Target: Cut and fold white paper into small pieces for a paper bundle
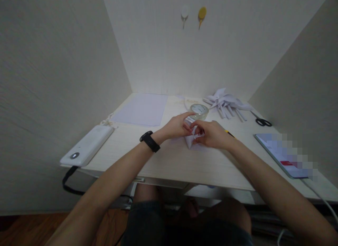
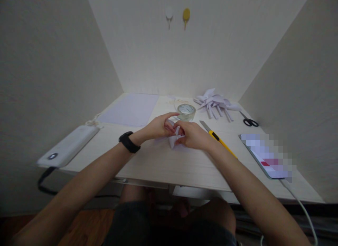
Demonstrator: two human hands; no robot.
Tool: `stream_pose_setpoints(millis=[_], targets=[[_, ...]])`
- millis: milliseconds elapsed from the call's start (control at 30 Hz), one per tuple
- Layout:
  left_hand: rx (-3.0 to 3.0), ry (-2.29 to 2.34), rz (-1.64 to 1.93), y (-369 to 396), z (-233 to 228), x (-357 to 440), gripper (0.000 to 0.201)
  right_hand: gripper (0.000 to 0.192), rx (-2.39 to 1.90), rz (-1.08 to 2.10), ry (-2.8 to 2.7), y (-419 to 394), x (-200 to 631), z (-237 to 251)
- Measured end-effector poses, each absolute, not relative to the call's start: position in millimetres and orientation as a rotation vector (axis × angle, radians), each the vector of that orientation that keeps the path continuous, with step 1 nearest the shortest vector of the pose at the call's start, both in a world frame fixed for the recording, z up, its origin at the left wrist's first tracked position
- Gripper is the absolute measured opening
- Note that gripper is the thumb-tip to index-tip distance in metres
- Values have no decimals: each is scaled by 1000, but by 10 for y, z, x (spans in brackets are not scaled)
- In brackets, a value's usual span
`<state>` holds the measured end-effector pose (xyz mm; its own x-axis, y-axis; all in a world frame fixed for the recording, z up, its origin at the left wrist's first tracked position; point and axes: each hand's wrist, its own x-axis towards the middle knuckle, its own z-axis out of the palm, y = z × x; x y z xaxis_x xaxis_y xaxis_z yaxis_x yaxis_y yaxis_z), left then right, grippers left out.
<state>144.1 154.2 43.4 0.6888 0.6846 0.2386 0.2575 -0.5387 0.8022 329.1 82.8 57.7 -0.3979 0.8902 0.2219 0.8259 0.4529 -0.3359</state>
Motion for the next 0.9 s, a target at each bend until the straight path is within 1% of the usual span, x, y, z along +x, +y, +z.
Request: stream_pose_setpoints(millis=[233,433,600,733,900], targets=[[2066,725,695,1556,403,1456,78,28,-1512,212,-2355,825,3297,572],[2050,702,715,1606,380,1457,66,27,-1509,206,-2331,857,3328,530],[2036,792,703,1582,422,1462,55,25,-1503,185,-2325,864,3334,521],[2118,884,718,1535,468,1462,46,22,-1491,160,-2341,865,3340,508],[2237,955,743,1480,530,1459,41,22,-1481,156,-2347,874,3362,482]])
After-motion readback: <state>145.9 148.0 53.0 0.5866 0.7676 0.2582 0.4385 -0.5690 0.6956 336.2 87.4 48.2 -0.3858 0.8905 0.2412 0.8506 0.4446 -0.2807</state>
